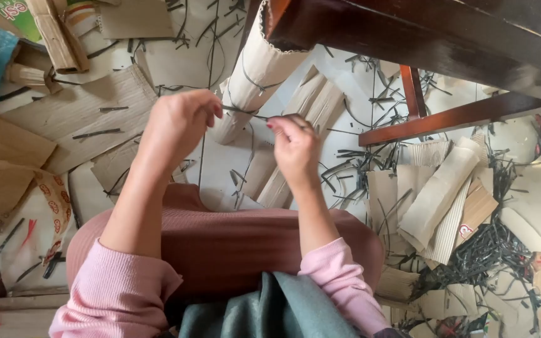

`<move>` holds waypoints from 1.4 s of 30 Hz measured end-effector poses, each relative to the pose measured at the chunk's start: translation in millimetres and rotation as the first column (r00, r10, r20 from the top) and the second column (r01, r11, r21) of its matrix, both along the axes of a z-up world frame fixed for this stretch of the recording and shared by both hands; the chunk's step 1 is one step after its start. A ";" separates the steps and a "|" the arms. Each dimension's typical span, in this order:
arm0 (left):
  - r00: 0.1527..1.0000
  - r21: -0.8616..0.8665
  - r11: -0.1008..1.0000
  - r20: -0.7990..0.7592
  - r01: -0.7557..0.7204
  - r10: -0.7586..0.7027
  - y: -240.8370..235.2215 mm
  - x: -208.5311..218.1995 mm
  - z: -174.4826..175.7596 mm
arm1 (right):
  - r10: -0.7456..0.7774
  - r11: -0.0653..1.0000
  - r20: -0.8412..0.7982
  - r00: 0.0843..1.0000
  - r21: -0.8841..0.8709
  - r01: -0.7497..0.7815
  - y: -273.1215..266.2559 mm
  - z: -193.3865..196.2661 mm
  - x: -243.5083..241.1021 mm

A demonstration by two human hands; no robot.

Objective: The person wraps a thin cord around a rolled piece of corrugated cardboard, ties it, and trims the excess with scissors. The person repeats this process on multiple cardboard rolls, securing each with a cord and cutting the leftover length.

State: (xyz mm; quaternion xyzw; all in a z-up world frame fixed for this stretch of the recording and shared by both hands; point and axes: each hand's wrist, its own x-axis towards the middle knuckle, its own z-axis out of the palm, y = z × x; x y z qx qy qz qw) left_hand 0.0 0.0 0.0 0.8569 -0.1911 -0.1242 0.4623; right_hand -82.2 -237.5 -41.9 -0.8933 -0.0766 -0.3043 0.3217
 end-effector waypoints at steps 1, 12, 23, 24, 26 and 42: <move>1.000 0.001 1.000 -0.001 0.001 -0.001 -2.7 2.5 -8.5 | -0.001 1.000 -0.001 1.000 0.001 0.001 -5.6 4.8 1.4; 0.975 -0.256 0.960 -0.212 -0.116 0.062 -6.6 6.4 -18.3 | 0.566 0.779 -0.208 0.798 0.451 -0.435 8.3 60.6 -12.9; 0.917 -0.420 0.873 -0.394 -0.247 0.070 -29.5 12.7 -33.6 | 0.631 0.696 -0.094 0.770 0.506 -0.509 -3.0 33.2 -2.7; 0.894 -0.390 0.869 -0.431 -0.304 0.119 -30.3 12.7 -29.3 | 0.594 0.705 -0.073 0.801 0.528 -0.474 -20.6 16.3 3.3; 0.894 -0.413 0.857 -0.435 -0.309 0.113 -30.8 14.0 -30.7 | 0.602 0.662 -0.036 0.798 0.581 -0.473 -19.4 9.2 12.0; 0.811 -0.229 0.912 0.563 0.341 -0.162 -7.2 2.2 3.1 | 0.509 0.745 -0.127 0.851 0.560 -0.362 -10.3 -9.7 3.1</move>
